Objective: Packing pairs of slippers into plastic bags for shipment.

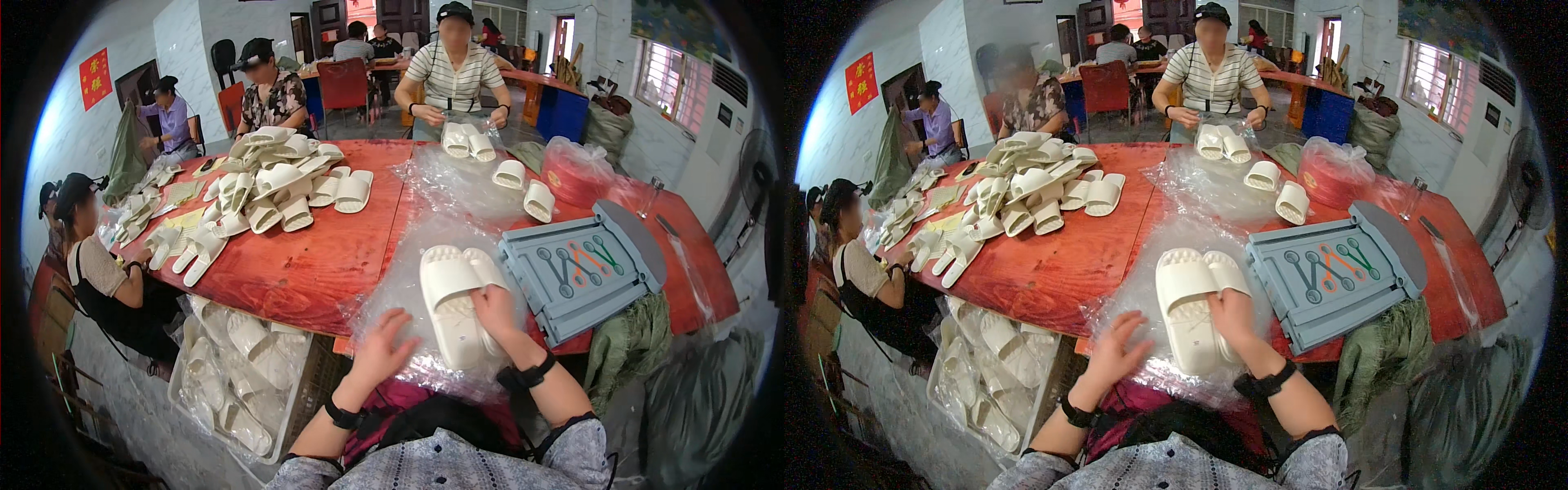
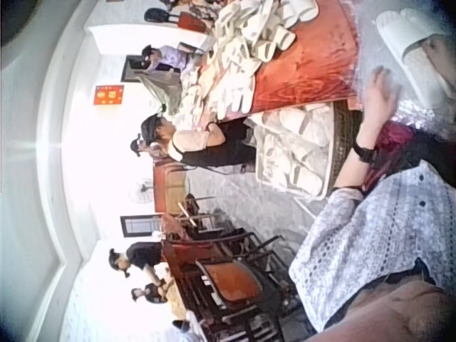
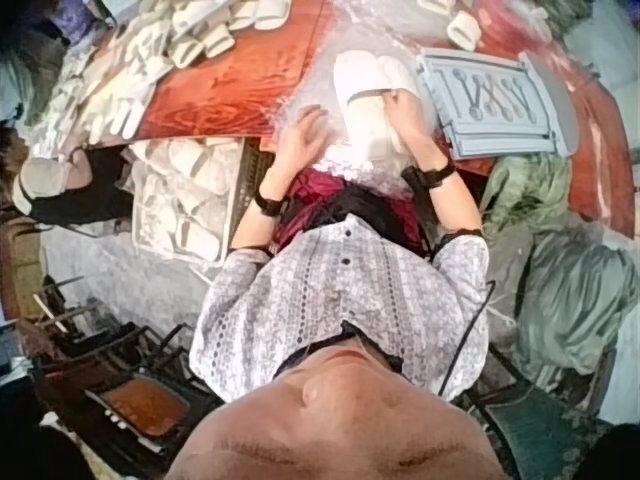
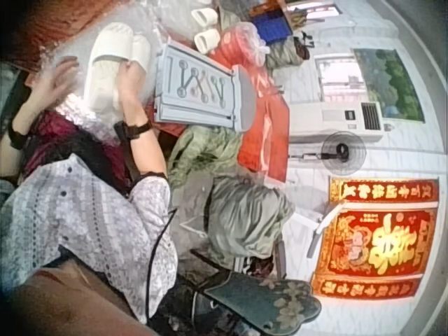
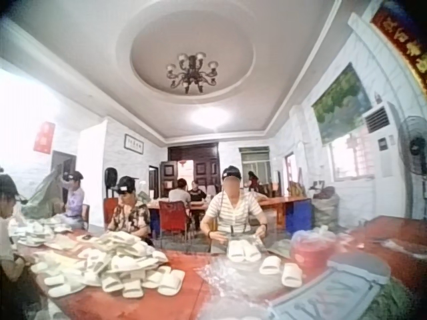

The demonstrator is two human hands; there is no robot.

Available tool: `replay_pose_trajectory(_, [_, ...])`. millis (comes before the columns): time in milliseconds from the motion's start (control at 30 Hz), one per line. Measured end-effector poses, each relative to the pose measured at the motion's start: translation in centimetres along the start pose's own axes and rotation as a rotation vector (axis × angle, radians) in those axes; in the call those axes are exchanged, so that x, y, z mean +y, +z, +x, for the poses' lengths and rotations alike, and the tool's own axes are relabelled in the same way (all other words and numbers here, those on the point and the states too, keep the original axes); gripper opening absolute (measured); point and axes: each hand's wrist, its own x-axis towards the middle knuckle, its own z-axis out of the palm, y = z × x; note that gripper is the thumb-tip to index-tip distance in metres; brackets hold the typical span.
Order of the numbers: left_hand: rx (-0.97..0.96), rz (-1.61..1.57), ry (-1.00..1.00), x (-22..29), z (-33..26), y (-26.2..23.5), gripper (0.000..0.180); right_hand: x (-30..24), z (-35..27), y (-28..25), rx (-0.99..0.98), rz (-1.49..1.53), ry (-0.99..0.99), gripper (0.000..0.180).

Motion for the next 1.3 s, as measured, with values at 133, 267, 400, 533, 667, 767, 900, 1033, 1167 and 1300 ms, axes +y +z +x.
replay_pose_trajectory(133, [0.138, 0.347, -0.105, -2.0, 1.9, -0.2, 0.059, 2.4, -2.9, -3.6, 0.04, 0.327, 0.041, 0.036])
replay_pose_trajectory(267, [0.081, 0.487, -0.315, -1.8, 3.5, -0.9, 0.066, 1.2, -7.1, -7.8, 0.003, 0.708, 0.273, 0.029])
replay_pose_trajectory(400, [0.09, 0.528, -0.295, -1.7, 4.9, -1.2, 0.061, 2.2, -10.5, -9.9, 0.041, 0.839, 0.319, 0.023])
replay_pose_trajectory(533, [0.149, 0.568, -0.204, -2.3, 5.7, -1.3, 0.052, 2.5, -11.9, -10.0, 0.168, 0.883, 0.309, 0.022])
replay_pose_trajectory(667, [0.12, 0.542, -0.191, -2.9, 6.5, -1.4, 0.045, 3.3, -12.3, -9.7, 0.18, 0.936, 0.332, 0.022])
replay_pose_trajectory(767, [0.138, 0.535, -0.205, -3.4, 6.9, -1.0, 0.04, 4.0, -12.3, -9.6, 0.135, 0.93, 0.388, 0.022])
replay_pose_trajectory(900, [0.041, 0.479, -0.253, -4.2, 7.3, -1.0, 0.037, 4.2, -12.2, -9.1, 0.149, 0.903, 0.388, 0.023])
replay_pose_trajectory(1033, [-0.01, 0.398, -0.261, -4.0, 8.0, -1.3, 0.043, 4.7, -12.1, -8.9, 0.153, 0.906, 0.405, 0.025])
replay_pose_trajectory(1167, [-0.079, 0.037, -0.5, -2.7, 9.1, -1.2, 0.045, 4.4, -12.1, -9.3, 0.168, 0.905, 0.396, 0.025])
replay_pose_trajectory(1300, [0.243, 0.547, -0.172, -5.4, 8.6, 0.2, 0.047, 4.1, -12.0, -9.1, 0.151, 0.917, 0.404, 0.024])
